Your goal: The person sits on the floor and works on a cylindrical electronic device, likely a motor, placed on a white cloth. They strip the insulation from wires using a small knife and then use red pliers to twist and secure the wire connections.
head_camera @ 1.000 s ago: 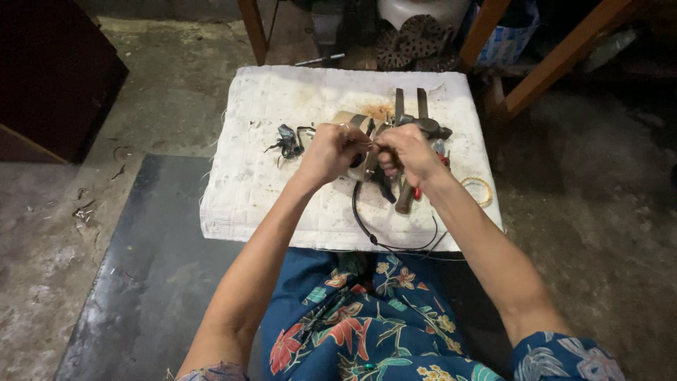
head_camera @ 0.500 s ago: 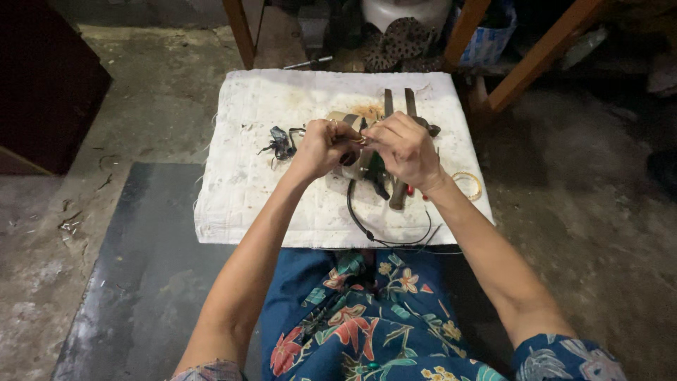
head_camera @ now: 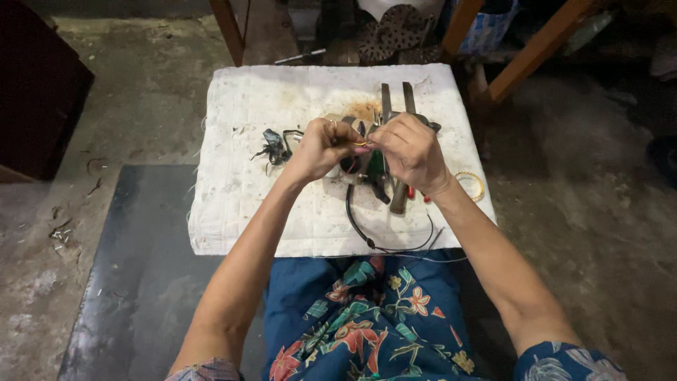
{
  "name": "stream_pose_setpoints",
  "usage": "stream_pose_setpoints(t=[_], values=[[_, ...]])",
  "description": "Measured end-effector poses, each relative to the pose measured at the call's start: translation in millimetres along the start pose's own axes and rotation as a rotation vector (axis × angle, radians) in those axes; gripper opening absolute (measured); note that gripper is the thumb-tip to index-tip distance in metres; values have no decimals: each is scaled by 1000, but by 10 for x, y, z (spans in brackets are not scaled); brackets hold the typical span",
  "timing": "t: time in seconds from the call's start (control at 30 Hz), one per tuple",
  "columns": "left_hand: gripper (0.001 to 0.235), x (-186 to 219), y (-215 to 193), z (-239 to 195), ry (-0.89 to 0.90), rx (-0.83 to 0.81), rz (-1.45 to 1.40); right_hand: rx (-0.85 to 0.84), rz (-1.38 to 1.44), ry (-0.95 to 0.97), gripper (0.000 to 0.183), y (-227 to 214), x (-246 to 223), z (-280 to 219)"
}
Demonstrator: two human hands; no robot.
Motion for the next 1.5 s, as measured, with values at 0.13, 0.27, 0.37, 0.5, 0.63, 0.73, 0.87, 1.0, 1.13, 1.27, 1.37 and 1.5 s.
stream_pose_setpoints(t=[0.13, 0.27, 0.37, 0.5, 0.63, 0.73, 0.87, 1.0, 1.13, 1.27, 1.37, 1.5], values=[[9, -33, 11, 0, -41, 19, -72, -24, -19, 32, 20, 15, -33, 63], [8, -98, 18, -19, 40, 31, -94, -16, -39, -36, 20, -7, -57, 76], [9, -112, -19, -31, 64, 40, -133, -37, -53, -71, 21, -8, -52, 113], [9, -103, -64, -107, 19, 13, -133, -46, -65, -123, 19, 28, -46, 118], [7, -66, -18, -79, 38, -21, -95, -28, -110, -119, 14, 103, 15, 16], [7, -14, 41, -68, -51, 15, -68, -19, -90, -92, 7, 186, 67, -29], [7, 53, 126, -50, -68, 5, 14, -52, 77, 136, 22, 365, 108, -130], [13, 69, 210, -73, -3, 10, 25, -52, 436, 481, 34, 524, 156, -294], [16, 46, 253, -101, -5, 35, -84, -190, 1021, 734, 43, 554, 305, -293], [12, -14, 278, -98, 26, 118, -121, -287, 1256, 765, 43, 413, 273, -254], [11, -44, 244, -113, 9, 152, -32, -288, 699, 637, 33, 179, 193, -199], [10, -64, 236, -125, -4, 138, -8, -120, 286, 59, 23, -76, 69, -123]])
Point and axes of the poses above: each hand's wrist, its own z-axis towards the middle knuckle, its own y-axis out of the palm, x = y × z, the point moved 1 cm from there along z, towards the middle knuckle, and after that the axes turned 15 degrees about -x, right-handed, at the moved point
